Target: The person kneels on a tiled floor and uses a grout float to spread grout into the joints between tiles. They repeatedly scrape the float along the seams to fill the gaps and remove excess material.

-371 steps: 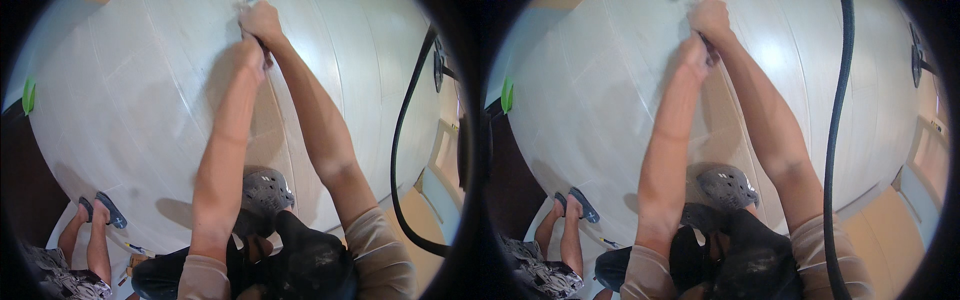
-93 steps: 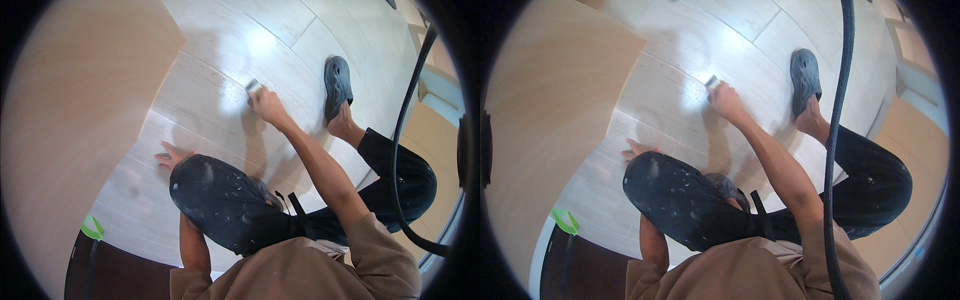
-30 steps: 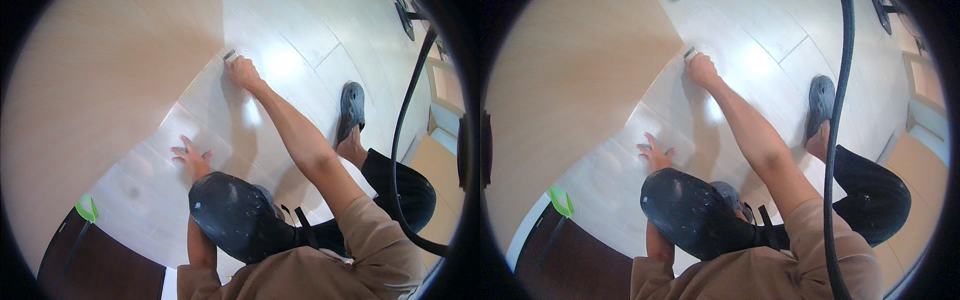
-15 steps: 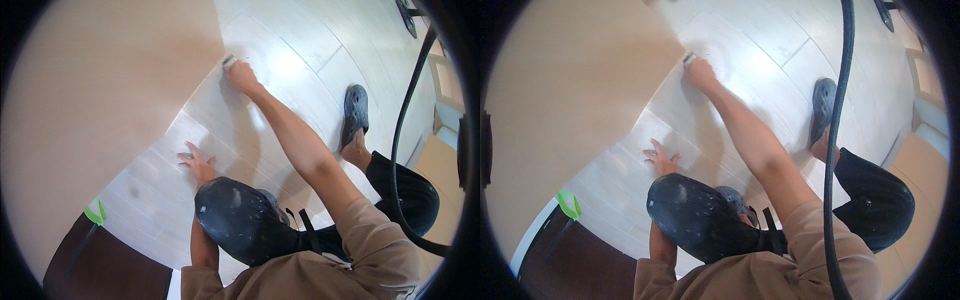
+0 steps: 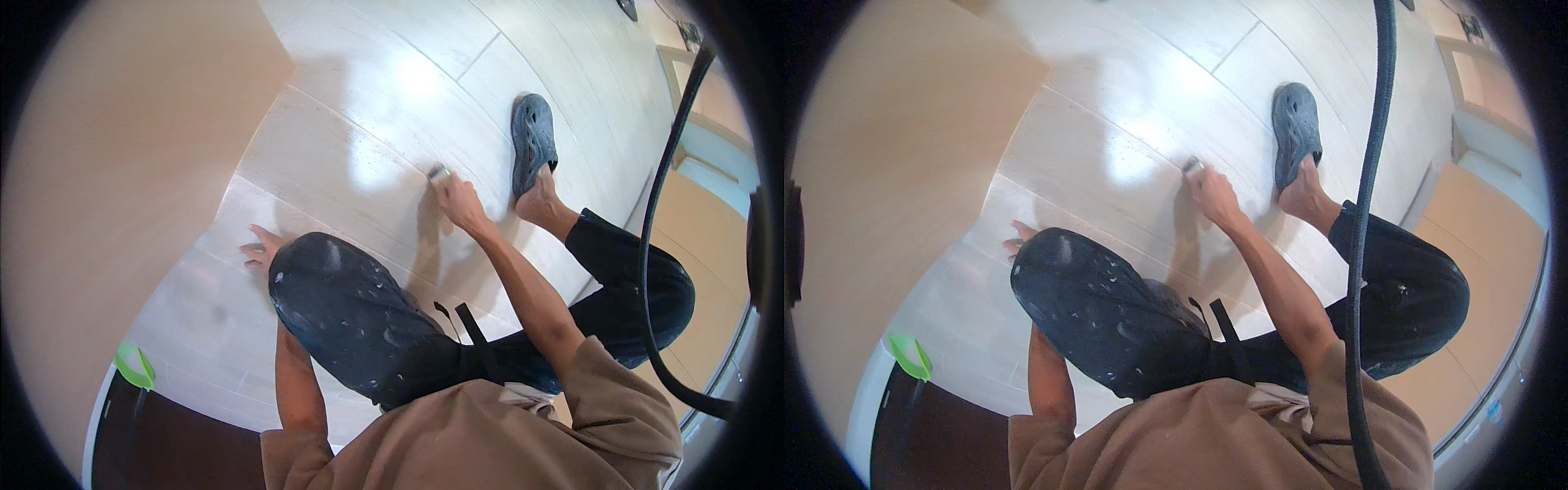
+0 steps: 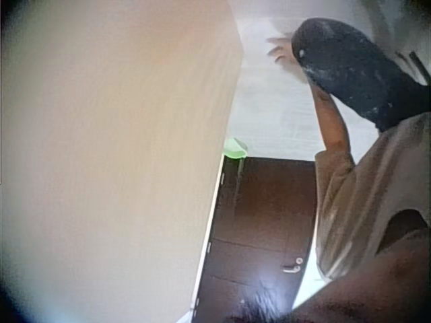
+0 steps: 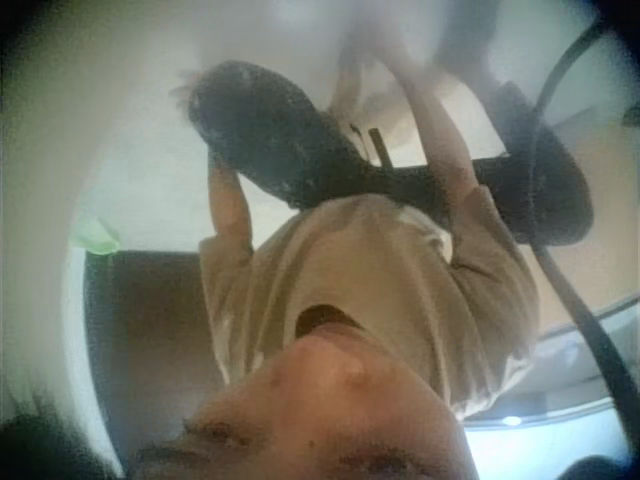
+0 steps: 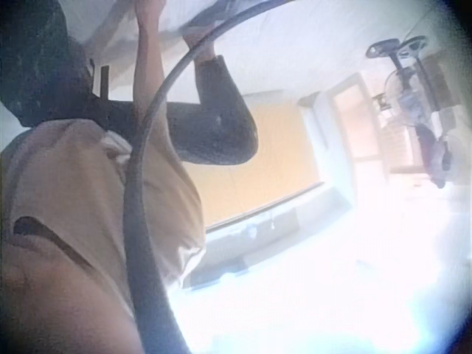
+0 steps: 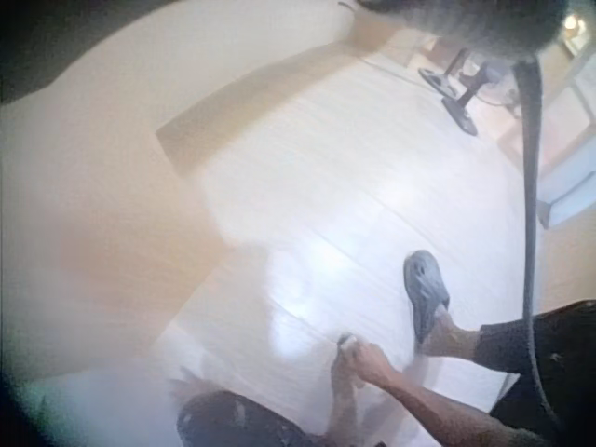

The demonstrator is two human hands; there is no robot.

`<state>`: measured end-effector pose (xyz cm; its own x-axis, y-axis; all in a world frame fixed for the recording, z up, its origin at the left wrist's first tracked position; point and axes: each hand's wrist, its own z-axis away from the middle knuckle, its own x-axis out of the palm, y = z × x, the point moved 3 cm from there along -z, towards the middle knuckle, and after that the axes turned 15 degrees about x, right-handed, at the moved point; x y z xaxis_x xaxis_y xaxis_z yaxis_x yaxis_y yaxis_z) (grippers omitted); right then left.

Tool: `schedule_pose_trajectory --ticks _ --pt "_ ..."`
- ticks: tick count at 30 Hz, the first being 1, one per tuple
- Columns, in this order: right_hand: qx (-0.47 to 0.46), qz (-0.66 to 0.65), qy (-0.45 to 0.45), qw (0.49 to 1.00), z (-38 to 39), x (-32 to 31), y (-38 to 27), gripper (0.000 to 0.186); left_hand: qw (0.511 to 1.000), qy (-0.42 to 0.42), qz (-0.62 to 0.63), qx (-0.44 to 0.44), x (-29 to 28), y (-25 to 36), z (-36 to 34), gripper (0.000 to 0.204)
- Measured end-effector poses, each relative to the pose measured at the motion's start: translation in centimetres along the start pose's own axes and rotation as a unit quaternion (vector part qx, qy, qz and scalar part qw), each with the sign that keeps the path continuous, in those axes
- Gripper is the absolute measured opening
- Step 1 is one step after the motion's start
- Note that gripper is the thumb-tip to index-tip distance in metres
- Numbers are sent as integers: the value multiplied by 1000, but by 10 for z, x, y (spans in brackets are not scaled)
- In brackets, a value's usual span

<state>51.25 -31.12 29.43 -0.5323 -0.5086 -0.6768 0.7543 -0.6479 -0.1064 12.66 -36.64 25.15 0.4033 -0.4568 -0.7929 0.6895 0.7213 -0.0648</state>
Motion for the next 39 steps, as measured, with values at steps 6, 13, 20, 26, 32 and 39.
schedule_pose_trajectory --ticks 6,13,20,26,32,39 --pt "-70 -47 0 996 -34 11 -130 43 993 57 -30 95 37 -39 -24 94" --pt "-40 -18 26 999 -10 12 -9 44 996 71 -58 11 2 2 11 74" --pt "-23 -54 22 998 -13 11 -18 44 991 25 -88 98 7 -13 8 78" --pt "-141 -145 25 979 -31 44 -174 37 981 2 -105 163 14 -9 7 81" --pt "-202 -122 -130 963 34 50 -152 42 960 -35 -161 228 13 -23 6 85" --pt "-103 -4 29 994 -77 -95 -3 46 949 -40 -163 268 37 -21 1 95"
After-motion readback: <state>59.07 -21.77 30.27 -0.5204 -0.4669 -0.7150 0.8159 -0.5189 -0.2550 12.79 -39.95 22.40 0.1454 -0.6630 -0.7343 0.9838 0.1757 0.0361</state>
